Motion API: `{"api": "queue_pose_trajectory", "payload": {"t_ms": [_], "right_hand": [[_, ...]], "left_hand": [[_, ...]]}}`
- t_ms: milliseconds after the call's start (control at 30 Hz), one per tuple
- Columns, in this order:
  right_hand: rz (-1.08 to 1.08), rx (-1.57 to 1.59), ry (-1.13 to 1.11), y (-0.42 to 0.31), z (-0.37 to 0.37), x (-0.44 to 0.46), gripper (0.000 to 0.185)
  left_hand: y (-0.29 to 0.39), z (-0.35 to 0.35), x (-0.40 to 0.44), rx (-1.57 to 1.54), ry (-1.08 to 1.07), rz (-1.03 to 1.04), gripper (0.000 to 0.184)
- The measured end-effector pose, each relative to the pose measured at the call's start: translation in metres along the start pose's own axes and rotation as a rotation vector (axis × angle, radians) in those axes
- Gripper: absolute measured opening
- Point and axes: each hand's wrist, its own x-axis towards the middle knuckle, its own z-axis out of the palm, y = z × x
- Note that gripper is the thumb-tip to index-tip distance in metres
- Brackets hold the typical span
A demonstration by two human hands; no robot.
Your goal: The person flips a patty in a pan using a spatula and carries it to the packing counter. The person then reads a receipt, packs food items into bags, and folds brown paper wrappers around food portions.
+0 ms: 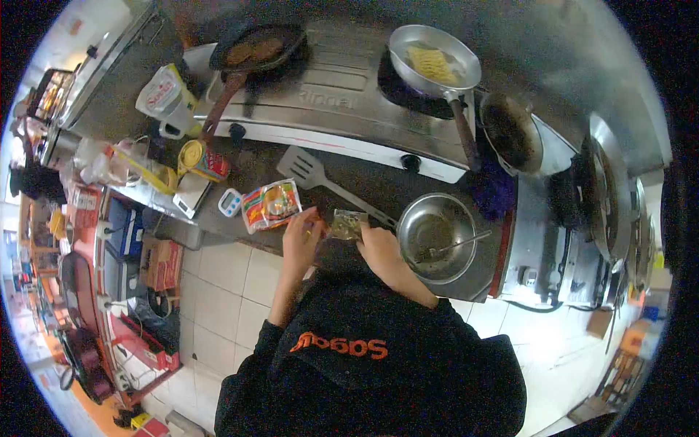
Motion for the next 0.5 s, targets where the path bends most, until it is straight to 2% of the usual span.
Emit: {"api": "queue_pose_trajectory", "payload": {"t_ms": [67,133,167,233,267,367,467,500], "right_hand": [[0.007,0.004,0.026,-0.005,-0.008,0.004,0.027],[0.032,0.055,0.055,-0.007,-0.023,0.016,0.024],[0.020,0.077,0.139,0.002,-0.016,0.026,0.016],[-0.076,-0.032,0.241,0.013,-0.017,0.042,0.011],[-0.066,-0.110,0.195,0.016,-0.014,0.050,0.012],[-0.001,-0.260,0.055,0.013,-0.011,0.065,0.015],[0.023,-0.288,0.046,0.021,0.007,0.080,0.029],[0.018,-0.214,0.063,0.022,0.003,0.081,0.029]], "left_hand": [[-0.007,-0.016,-0.004,-0.052,0.135,0.059,0.031],[-0.019,-0.039,-0.002,-0.140,0.187,-0.031,0.028],[-0.027,-0.053,0.002,-0.182,0.212,-0.073,0.026],[-0.043,-0.081,0.014,-0.135,0.284,-0.154,0.024],[-0.051,-0.094,0.023,-0.114,0.315,-0.191,0.023],[-0.075,-0.120,0.061,0.026,0.232,-0.255,0.024],[-0.077,-0.123,0.105,-0.165,0.127,-0.344,0.031],[-0.079,-0.122,0.121,-0.207,0.081,-0.391,0.033]]}}
